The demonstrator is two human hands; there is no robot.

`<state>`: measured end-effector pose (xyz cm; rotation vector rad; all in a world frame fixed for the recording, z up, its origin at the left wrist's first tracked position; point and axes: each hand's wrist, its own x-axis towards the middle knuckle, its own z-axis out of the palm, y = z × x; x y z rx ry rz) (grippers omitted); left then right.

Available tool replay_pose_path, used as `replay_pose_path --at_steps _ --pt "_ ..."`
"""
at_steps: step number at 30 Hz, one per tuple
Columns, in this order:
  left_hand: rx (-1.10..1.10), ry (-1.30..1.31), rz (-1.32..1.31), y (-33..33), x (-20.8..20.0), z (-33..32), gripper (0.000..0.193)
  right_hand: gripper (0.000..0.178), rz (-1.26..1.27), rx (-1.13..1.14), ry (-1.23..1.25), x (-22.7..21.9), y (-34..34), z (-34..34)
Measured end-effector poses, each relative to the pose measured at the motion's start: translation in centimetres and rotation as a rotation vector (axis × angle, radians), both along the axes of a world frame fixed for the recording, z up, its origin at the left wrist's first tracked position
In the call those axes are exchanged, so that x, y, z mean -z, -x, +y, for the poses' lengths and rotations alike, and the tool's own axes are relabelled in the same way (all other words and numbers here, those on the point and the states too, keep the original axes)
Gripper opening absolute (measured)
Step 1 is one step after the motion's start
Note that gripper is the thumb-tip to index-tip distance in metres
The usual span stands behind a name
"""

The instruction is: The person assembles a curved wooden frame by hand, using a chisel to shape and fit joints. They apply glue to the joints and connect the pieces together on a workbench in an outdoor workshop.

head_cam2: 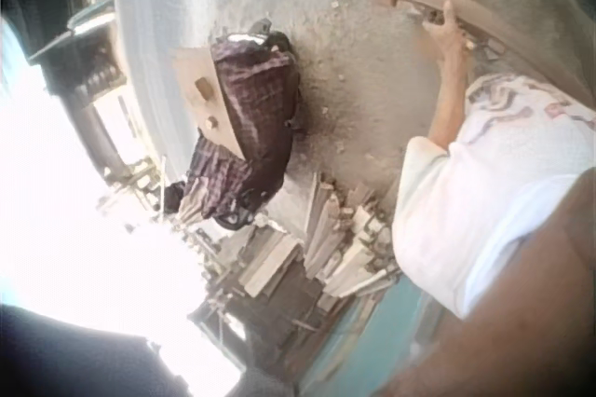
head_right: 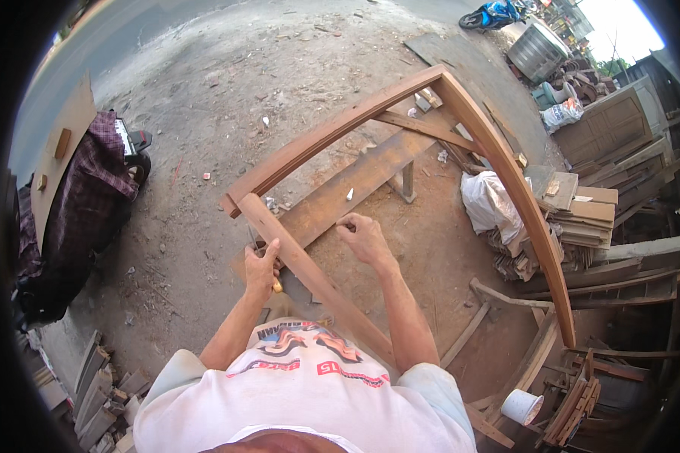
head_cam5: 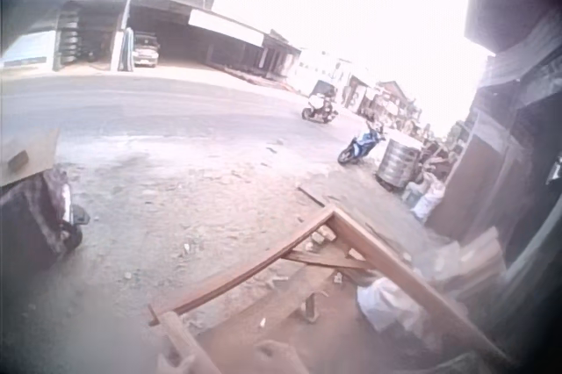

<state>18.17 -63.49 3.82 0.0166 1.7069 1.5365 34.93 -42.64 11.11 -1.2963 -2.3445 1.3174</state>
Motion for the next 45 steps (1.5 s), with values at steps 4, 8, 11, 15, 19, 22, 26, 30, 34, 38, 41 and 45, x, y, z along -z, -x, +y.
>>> replay_pose_path --at_steps 4,8,11,15,19,22,26,30,34,38,41,45 --pt "0.118 -0.046 -0.006 0.9 -0.4 0.3 0.063 0.031 -0.066 0.04 -0.102 -2.3 4.2 7.4" --pt "0.141 -0.044 -0.05 1.7 -0.1 0.0 0.069 0.031 -0.114 0.026 -0.234 -2.1 9.3 17.4" --pt "0.173 -0.028 -0.039 2.2 -0.5 -0.1 0.07 0.031 -0.188 -0.013 -0.382 -2.7 12.8 22.6" --pt "0.175 -0.075 -0.095 2.9 -0.9 0.1 0.071 0.03 -0.196 -0.047 -0.479 -2.3 15.8 26.4" --pt "0.238 -0.052 -0.091 3.4 -0.2 -0.1 0.069 0.028 -0.291 -0.218 -0.663 -1.3 17.1 28.0" --pt "0.27 -0.019 -0.091 3.9 -0.8 -0.1 0.069 0.028 -0.364 -0.203 -0.689 -0.2 17.2 28.5" --pt "0.258 -0.025 -0.082 3.8 -0.6 -0.2 0.07 0.028 -0.386 -0.267 -0.764 0.5 16.9 29.2" --pt "0.212 -0.082 -0.133 3.8 -0.7 0.0 0.071 0.026 -0.391 -0.273 -0.768 0.6 16.9 29.1" --pt "0.217 -0.084 -0.115 3.7 -0.1 -0.1 0.07 0.025 -0.408 -0.24 -0.694 0.1 17.2 28.7" --pt "0.238 -0.071 -0.108 3.9 -0.2 -0.1 0.07 0.025 -0.367 -0.262 -0.726 0.0 17.1 28.7" --pt "0.237 -0.05 -0.083 3.7 0.0 -0.1 0.07 0.025 -0.362 -0.265 -0.714 0.1 16.9 28.9" --pt "0.246 -0.059 -0.048 3.9 -0.1 -0.1 0.072 0.026 -0.395 -0.26 -0.705 0.2 16.9 29.0"
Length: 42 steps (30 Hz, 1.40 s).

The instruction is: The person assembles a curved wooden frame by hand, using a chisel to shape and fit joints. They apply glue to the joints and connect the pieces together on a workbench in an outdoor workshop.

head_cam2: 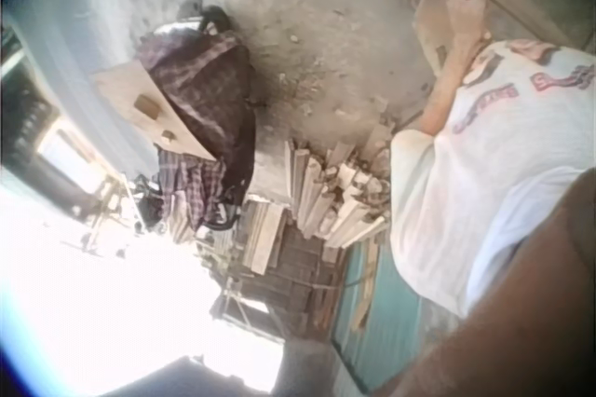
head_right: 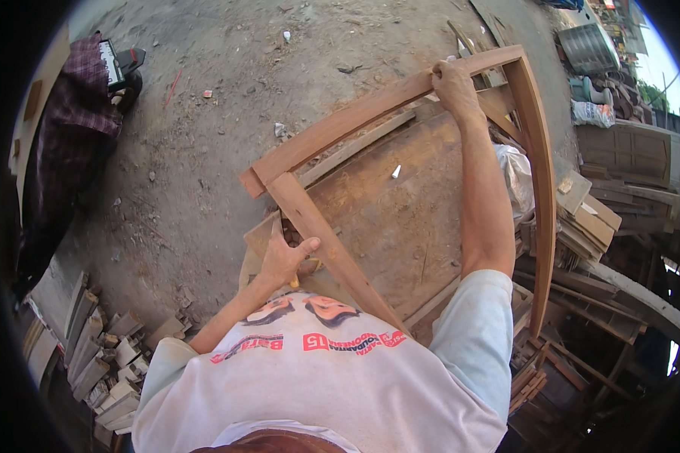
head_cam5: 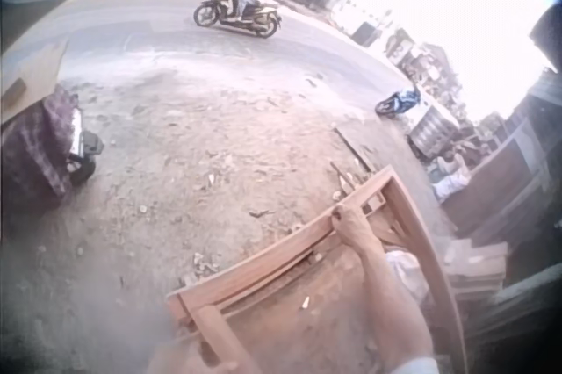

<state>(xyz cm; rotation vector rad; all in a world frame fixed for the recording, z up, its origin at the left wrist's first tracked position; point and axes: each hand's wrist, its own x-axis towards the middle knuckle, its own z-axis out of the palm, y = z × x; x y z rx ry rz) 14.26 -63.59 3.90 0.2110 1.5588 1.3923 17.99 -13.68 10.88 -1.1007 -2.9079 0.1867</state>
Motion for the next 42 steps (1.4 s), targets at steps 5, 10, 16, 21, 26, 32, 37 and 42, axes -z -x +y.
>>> replay_pose_path --at_steps 5,10,16,21,26,32,37,42 --pt "-0.011 -0.02 0.017 -0.1 0.4 -0.1 0.077 0.027 -0.012 0.006 -0.006 -0.4 0.3 -0.5" --pt "0.022 0.002 0.004 0.1 0.2 -0.1 0.081 0.028 -0.044 0.003 -0.01 -0.5 0.3 -0.3" --pt "0.133 0.033 -0.058 0.5 0.8 -0.4 0.106 0.027 0.025 0.019 0.005 -0.4 0.1 -0.5" --pt "0.14 0.04 -0.039 0.7 0.6 -0.3 0.106 0.027 0.028 0.055 0.02 -0.9 0.3 -1.1" --pt "0.142 0.044 -0.044 0.9 0.1 -0.2 0.105 0.025 0.08 0.058 0.048 -0.8 -0.1 -1.2" --pt "0.035 0.026 -0.01 0.5 -0.1 -0.2 0.078 0.026 0.167 0.066 0.05 -0.5 -0.2 -1.4" --pt "0.062 0.003 -0.04 0.7 -0.7 -0.2 0.078 0.028 0.313 0.194 0.182 0.1 -3.0 -2.2" --pt "0.162 0.05 0.008 0.3 0.3 0.0 0.074 0.024 0.317 0.142 0.217 -1.0 -9.3 -9.3"
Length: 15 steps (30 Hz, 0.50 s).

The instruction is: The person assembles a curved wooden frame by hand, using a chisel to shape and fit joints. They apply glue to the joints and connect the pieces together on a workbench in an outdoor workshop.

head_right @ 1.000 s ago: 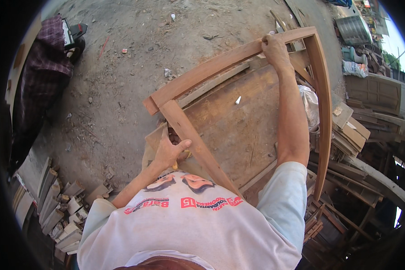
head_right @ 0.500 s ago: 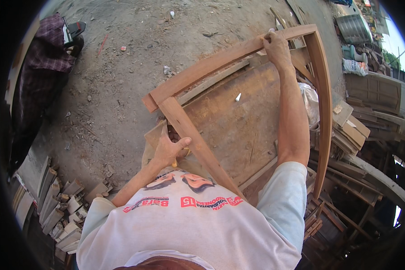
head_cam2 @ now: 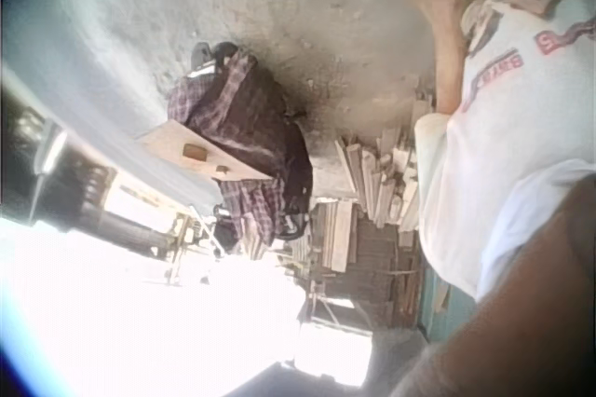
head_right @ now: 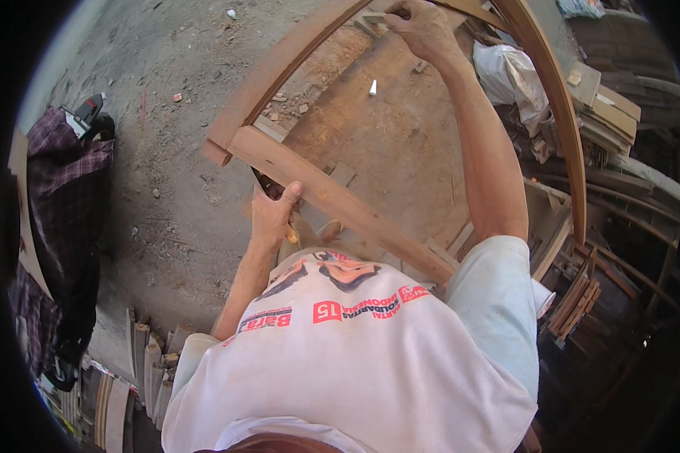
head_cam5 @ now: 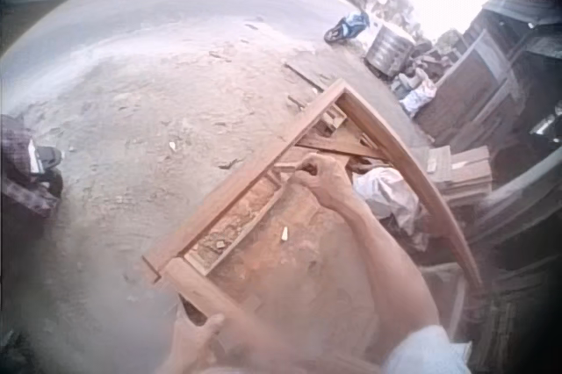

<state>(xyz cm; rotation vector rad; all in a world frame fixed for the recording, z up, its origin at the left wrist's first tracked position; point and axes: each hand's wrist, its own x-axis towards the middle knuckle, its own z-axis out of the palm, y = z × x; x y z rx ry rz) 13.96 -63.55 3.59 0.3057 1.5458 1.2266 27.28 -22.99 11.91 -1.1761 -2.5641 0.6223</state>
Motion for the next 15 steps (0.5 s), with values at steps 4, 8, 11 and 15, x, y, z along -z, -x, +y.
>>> replay_pose_path --at_steps 4,8,11,15 --pt "-0.019 -0.018 -0.02 -0.4 -0.3 -0.2 0.048 0.021 0.049 0.117 0.2 -5.5 -8.1 -9.9" --pt "-0.013 -0.013 -0.002 -0.3 0.3 -0.3 0.046 0.02 -0.077 0.308 0.158 -9.3 -22.2 -18.7" --pt "-0.019 -0.015 0.038 -0.3 1.1 -0.6 0.048 0.022 -0.297 0.56 0.093 -9.7 -33.7 -26.7" --pt "-0.068 -0.07 0.09 0.4 1.9 -0.8 0.048 0.022 -0.232 0.782 0.187 -9.8 -43.0 -36.5"
